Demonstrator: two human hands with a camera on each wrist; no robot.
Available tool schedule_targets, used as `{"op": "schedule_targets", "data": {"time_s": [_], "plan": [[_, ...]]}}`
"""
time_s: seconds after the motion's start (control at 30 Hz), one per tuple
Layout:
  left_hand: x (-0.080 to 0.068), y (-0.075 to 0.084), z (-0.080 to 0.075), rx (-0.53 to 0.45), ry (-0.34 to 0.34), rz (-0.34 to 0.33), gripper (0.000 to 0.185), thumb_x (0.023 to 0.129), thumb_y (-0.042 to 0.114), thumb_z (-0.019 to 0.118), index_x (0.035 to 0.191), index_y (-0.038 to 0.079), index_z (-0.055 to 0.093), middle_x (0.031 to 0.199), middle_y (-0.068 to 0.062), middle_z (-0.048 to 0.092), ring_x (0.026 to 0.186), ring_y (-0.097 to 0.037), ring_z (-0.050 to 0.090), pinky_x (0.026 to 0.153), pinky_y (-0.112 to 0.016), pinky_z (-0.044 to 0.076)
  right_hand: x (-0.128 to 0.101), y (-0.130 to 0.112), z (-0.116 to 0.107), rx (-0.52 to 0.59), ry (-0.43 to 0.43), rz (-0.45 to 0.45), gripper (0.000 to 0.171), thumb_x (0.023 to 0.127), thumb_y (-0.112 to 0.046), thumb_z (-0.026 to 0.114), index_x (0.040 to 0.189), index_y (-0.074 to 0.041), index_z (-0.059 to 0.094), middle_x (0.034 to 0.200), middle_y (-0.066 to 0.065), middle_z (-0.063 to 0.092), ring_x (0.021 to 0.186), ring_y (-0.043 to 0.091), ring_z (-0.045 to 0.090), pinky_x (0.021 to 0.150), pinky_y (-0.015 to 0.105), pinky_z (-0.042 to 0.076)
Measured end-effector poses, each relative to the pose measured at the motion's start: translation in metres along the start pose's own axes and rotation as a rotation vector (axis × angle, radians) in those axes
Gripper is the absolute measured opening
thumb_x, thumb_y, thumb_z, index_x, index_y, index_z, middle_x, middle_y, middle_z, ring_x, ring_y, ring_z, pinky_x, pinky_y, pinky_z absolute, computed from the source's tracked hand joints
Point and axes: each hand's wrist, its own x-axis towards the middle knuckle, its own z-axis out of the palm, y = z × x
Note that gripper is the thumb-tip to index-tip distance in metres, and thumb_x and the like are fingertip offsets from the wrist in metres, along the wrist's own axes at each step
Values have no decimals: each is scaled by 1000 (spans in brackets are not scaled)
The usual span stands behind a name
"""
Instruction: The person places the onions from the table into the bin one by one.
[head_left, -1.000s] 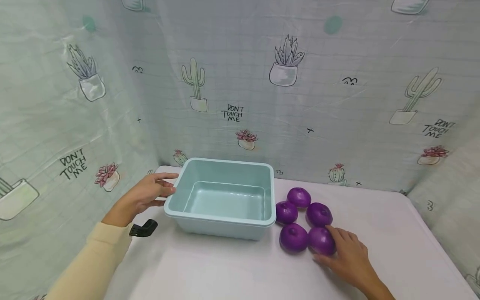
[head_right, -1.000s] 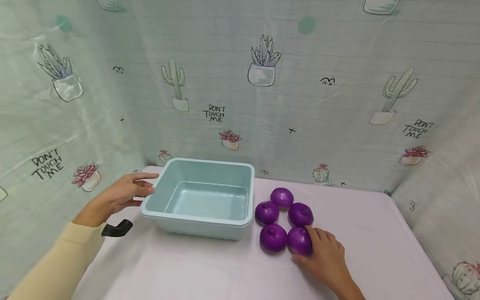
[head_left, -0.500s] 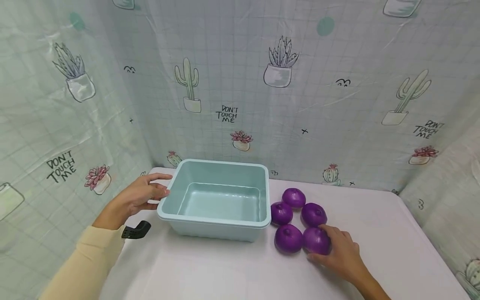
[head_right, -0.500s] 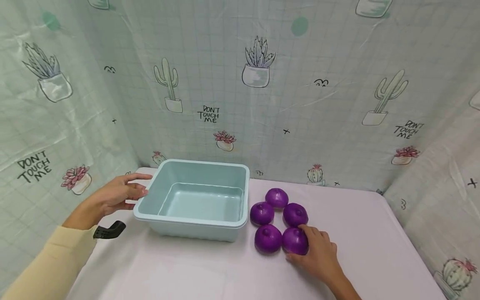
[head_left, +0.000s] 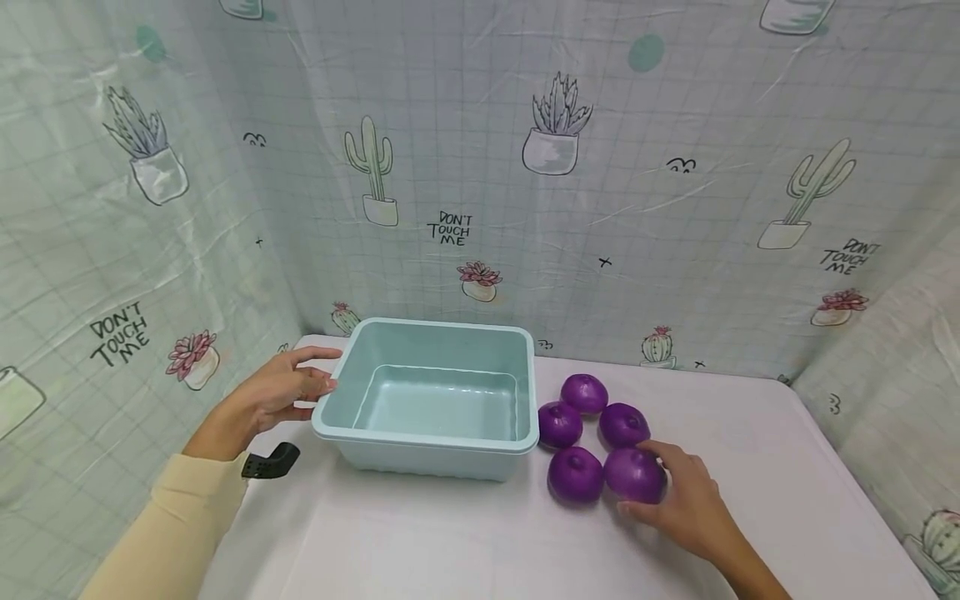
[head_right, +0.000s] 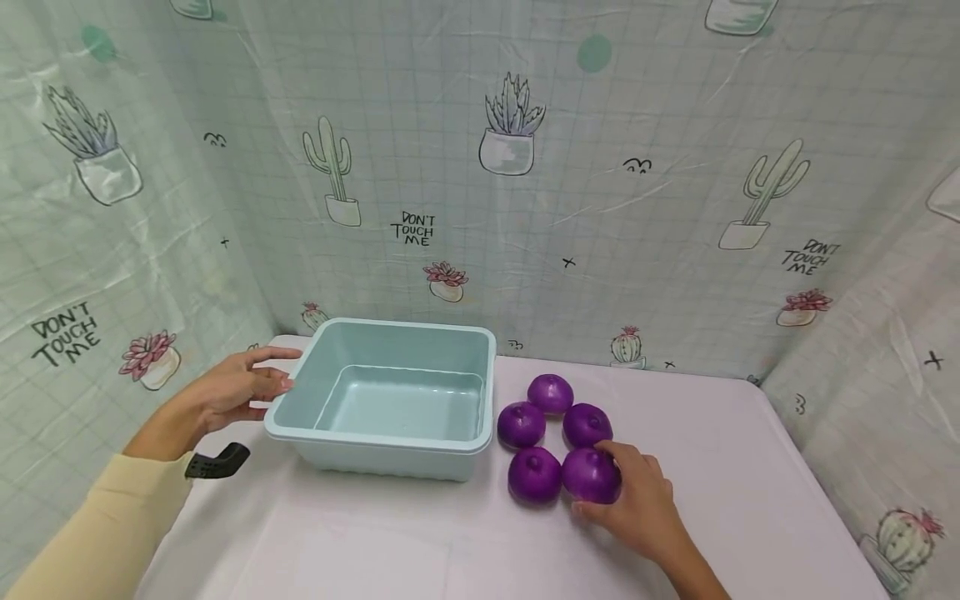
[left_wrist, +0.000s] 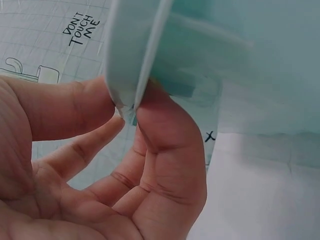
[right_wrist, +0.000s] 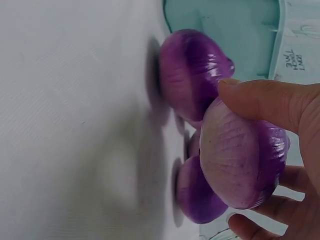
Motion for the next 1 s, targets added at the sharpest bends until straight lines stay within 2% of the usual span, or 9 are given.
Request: {"op": "schedule_targets", "data": {"time_s": [0.13, 0.37, 0.63, 0.87, 1.0], "plan": [[0, -1, 0, -3, 5, 3, 67, 102, 13, 65, 161, 10, 34, 118, -6, 68, 96, -20, 68, 80, -38, 59, 1, -6, -5, 24, 11, -20, 90, 63, -42, 99, 137, -11, 59, 128, 16, 66, 116, 38, 57, 87, 60, 51], [-1, -4, 0, 15, 7, 4, 66, 103, 12, 63, 162, 11, 33, 121, -9, 68, 97, -20, 68, 80, -38, 59, 6, -22, -10, 74, 49, -84, 88, 60, -36, 101, 134, -12, 61, 126, 11, 67, 115, 33, 56, 87, 49, 48], [-4, -3, 0, 48, 23, 18, 65, 104, 13, 63, 162, 11, 33, 126, -14, 64, 98, -21, 67, 80, -37, 60, 14, -46, -13, 140, 30, -101, 86, 62, -37, 100, 135, -14, 60, 129, 10, 66, 121, 32, 55, 94, 62, 51], [-4, -4, 5, 54, 30, 12, 66, 103, 14, 65, 161, 12, 34, 128, -18, 64, 101, -23, 66, 81, -39, 61, 19, -62, -13, 176, -21, -73, 90, 60, -40, 101, 136, -17, 59, 127, 5, 63, 111, 24, 54, 88, 45, 52], [-4, -7, 5, 59, 38, 22, 67, 103, 16, 65, 161, 12, 34, 128, -18, 64, 101, -24, 66, 81, -39, 61, 22, -73, -15, 184, -27, -77, 89, 60, -37, 101, 136, -19, 59, 128, 6, 63, 112, 26, 56, 88, 42, 53]]}}
